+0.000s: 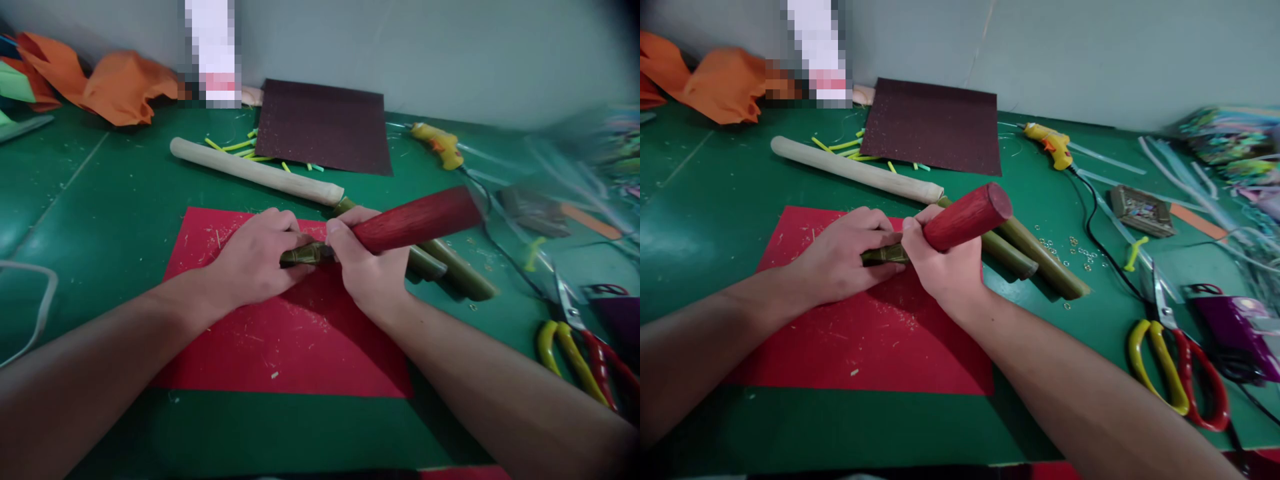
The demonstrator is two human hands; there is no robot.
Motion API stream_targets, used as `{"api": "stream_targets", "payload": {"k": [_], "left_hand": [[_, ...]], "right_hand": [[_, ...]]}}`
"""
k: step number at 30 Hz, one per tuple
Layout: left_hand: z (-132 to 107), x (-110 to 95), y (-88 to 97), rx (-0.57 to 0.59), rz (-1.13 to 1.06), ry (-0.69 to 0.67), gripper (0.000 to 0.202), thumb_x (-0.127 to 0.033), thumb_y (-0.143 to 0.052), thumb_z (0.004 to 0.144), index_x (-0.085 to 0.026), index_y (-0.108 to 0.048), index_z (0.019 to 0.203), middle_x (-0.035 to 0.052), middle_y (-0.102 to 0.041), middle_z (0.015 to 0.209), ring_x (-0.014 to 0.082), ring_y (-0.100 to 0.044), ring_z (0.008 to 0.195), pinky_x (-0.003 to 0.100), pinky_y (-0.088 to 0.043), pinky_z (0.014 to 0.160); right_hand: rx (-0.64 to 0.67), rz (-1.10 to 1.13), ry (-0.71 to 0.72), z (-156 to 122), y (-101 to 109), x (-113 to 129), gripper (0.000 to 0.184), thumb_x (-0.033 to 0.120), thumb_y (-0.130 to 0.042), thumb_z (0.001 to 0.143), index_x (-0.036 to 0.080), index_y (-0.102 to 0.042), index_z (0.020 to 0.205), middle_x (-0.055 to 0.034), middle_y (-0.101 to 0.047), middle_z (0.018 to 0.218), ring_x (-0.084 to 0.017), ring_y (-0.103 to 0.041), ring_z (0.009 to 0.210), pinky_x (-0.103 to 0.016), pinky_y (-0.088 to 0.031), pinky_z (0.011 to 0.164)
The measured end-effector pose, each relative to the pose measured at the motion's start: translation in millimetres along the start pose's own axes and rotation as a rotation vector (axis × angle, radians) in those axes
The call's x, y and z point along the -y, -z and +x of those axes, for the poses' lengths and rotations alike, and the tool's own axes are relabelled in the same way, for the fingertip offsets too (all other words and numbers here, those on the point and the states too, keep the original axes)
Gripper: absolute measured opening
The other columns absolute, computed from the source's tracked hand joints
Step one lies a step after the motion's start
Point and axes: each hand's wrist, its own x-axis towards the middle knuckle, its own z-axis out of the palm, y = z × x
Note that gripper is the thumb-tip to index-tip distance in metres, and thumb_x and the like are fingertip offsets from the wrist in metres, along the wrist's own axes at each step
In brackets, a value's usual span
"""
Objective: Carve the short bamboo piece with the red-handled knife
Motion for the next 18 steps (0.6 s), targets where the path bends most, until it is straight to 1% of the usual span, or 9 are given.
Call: {"api": "stream_targets", "payload": {"k": [3,6,9,12,15,18], "left_hand": [[0.6,-0.4,0.9,0.025,0.002,-0.009,0.025,-0.034,-0.064,0.089,-0.016,-0.076,0.102,0.0073,-0.063,0.093,0.0230,-0.055,0.086,0.039,-0.045,0.075],[1.1,-0.4,2.0,0.043,-0.013,0.001,0.025,-0.035,-0.065,0.089,-0.015,-0.076,0.100,0.0075,-0.063,0.093,0.0235,-0.055,0.086,0.040,-0.044,0.075],[1.5,0.2,2.6,0.043,-0.026,-0.001,0.025,-0.033,-0.066,0.089,-0.013,-0.076,0.099,0.0079,-0.063,0.094,0.0232,-0.055,0.086,0.040,-0.044,0.077],[1.5,0.9,2.3,0.030,-0.028,0.001,0.025,-0.033,-0.066,0.089,-0.013,-0.076,0.101,0.0078,-0.063,0.094,0.0228,-0.055,0.086,0.040,-0.044,0.077],[1.7,0.9,1.9,0.035,-0.034,0.014,0.026,-0.033,-0.067,0.089,-0.015,-0.076,0.104,0.0071,-0.063,0.094,0.0225,-0.054,0.086,0.039,-0.044,0.077],[1.9,0.4,1.9,0.050,-0.034,0.031,0.025,-0.033,-0.067,0.088,-0.015,-0.076,0.102,0.0067,-0.063,0.093,0.0226,-0.055,0.087,0.039,-0.044,0.077]], "right_hand": [[0.016,-0.009,-0.029,-0.8,0.6,2.3,0.024,0.018,-0.061,0.077,0.022,-0.053,0.055,0.0053,-0.047,0.052,-0.009,-0.042,0.050,-0.027,-0.038,0.051],[0.030,-0.003,-0.080,-0.9,0.8,3.7,0.025,0.019,-0.060,0.074,0.021,-0.051,0.051,0.0052,-0.046,0.049,-0.009,-0.042,0.049,-0.025,-0.036,0.048],[-0.018,0.056,-0.104,-0.2,-0.6,3.5,0.023,0.020,-0.059,0.074,0.021,-0.052,0.052,0.0052,-0.048,0.049,-0.009,-0.042,0.047,-0.026,-0.036,0.047],[-0.059,0.105,-0.079,1.4,-2.7,1.6,0.023,0.019,-0.059,0.075,0.022,-0.053,0.053,0.0050,-0.049,0.050,-0.009,-0.043,0.047,-0.027,-0.038,0.048],[-0.044,0.094,-0.041,2.4,-3.3,-1.5,0.023,0.018,-0.060,0.077,0.022,-0.054,0.055,0.0056,-0.049,0.051,-0.009,-0.044,0.047,-0.027,-0.039,0.050],[-0.030,0.065,-0.024,2.3,-2.5,-3.8,0.023,0.019,-0.061,0.079,0.022,-0.055,0.057,0.0057,-0.049,0.052,-0.009,-0.045,0.049,-0.028,-0.040,0.052]]}}
